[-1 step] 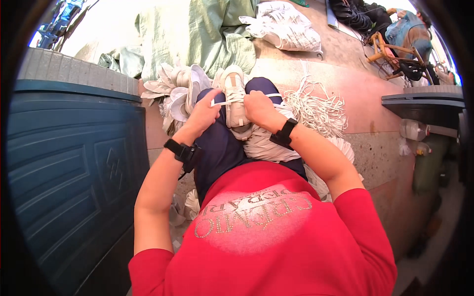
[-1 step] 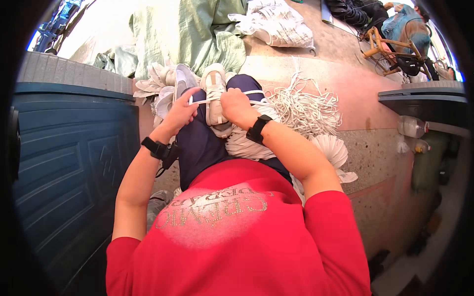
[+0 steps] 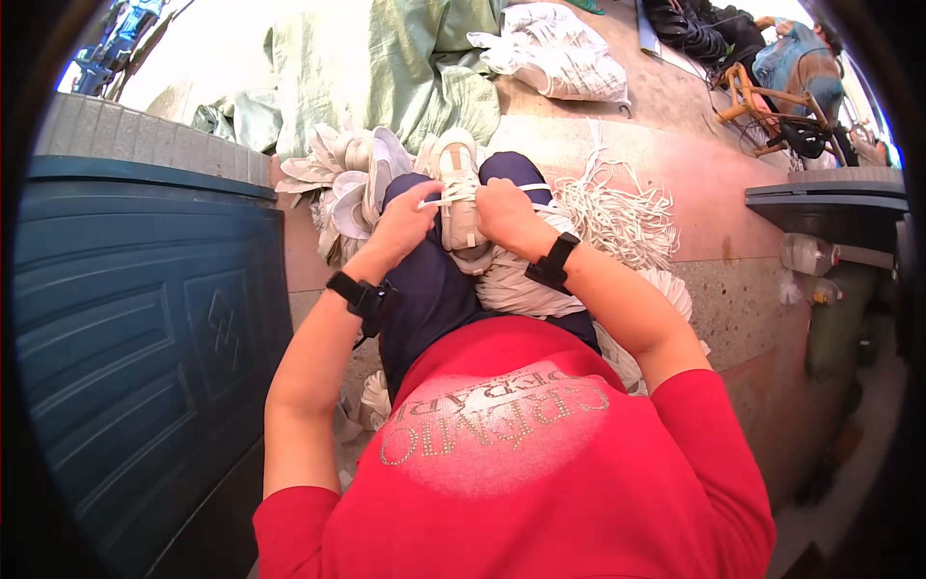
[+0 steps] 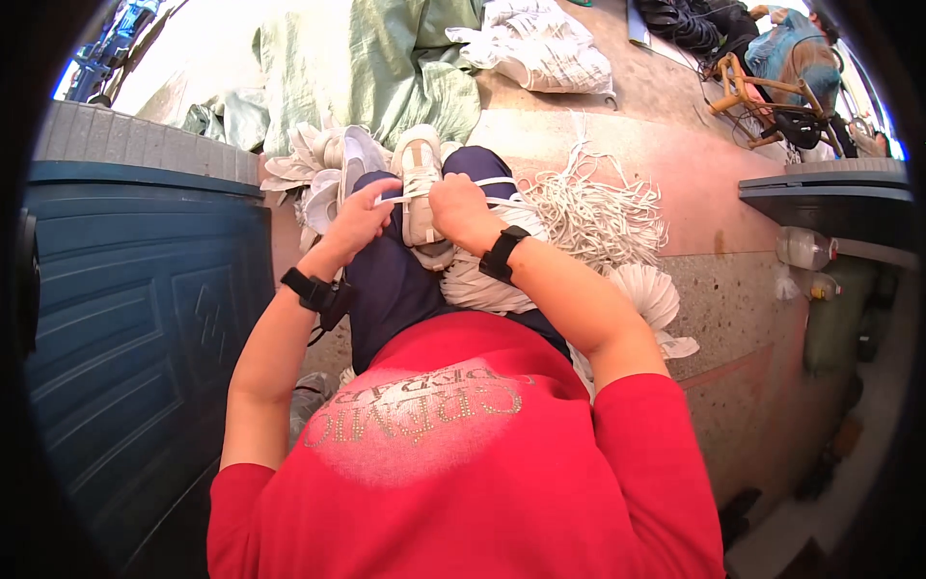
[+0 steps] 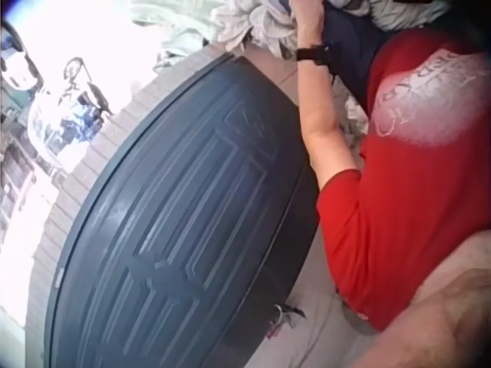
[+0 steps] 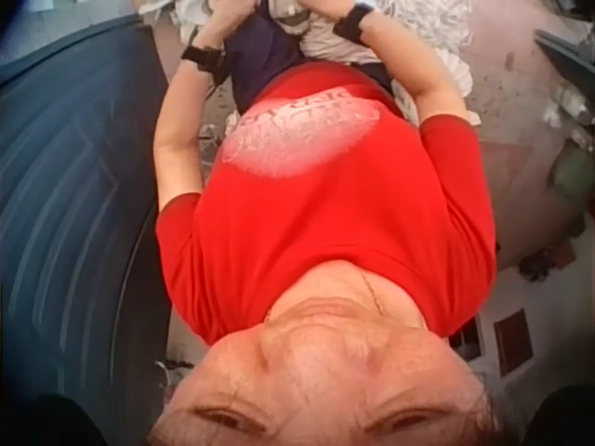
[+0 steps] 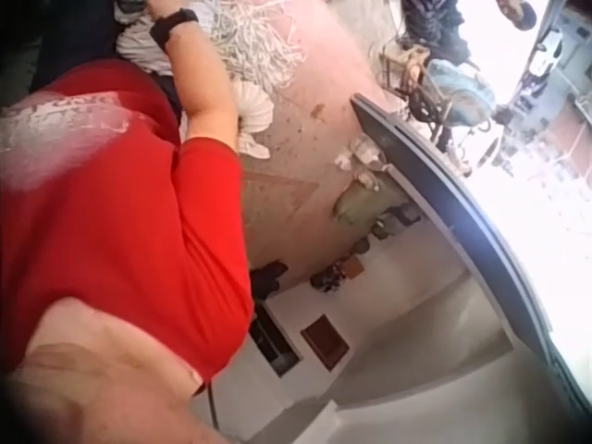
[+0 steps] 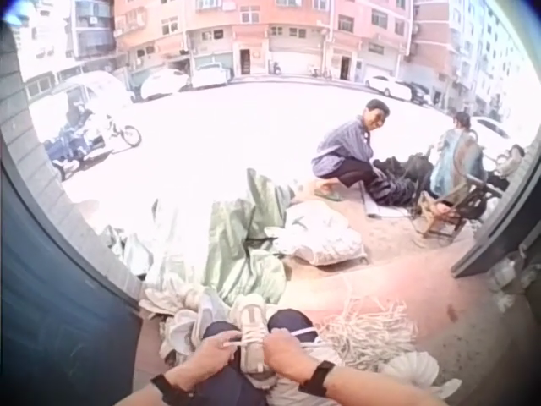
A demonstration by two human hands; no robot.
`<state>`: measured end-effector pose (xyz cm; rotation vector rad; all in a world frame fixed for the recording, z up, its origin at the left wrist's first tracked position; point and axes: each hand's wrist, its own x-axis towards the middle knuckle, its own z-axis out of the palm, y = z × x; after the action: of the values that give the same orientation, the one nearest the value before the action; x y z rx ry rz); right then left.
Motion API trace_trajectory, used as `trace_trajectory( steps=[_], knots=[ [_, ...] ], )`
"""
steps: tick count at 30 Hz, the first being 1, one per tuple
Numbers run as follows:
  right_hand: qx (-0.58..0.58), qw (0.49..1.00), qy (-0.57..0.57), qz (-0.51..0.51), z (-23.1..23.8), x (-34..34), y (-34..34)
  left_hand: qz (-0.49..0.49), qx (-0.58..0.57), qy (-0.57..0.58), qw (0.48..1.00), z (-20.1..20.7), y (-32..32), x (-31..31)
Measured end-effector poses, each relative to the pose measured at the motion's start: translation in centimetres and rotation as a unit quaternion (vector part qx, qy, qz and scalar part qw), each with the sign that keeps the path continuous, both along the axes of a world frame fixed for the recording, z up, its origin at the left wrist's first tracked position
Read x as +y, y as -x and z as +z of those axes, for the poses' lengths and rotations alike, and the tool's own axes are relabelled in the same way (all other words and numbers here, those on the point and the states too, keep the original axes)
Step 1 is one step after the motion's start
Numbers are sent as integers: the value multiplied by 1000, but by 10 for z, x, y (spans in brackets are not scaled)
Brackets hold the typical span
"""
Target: Lace a pair of white and tan sneakers.
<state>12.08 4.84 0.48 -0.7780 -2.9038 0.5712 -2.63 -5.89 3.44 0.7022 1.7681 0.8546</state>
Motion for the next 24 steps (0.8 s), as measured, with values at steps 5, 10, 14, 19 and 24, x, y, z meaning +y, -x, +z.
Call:
trace_trajectory(
  steps=[5,10,14,19,24],
  knots=[
    [-56,990,129,-30,-7,12,10,-142,282,-90,945,-34,-18,12],
    [-27,963,268,-30,-16,19,5,-128,351,0,928,-29,-28,13],
    [-5,990,141,-25,-17,18,12,-117,353,-9,928,-26,-28,16],
    [-94,978,185,24,10,21,29,-116,323,20,939,-22,-24,25],
    [-27,985,168,36,4,24,20,-153,387,24,909,-22,-25,30]
  ],
)
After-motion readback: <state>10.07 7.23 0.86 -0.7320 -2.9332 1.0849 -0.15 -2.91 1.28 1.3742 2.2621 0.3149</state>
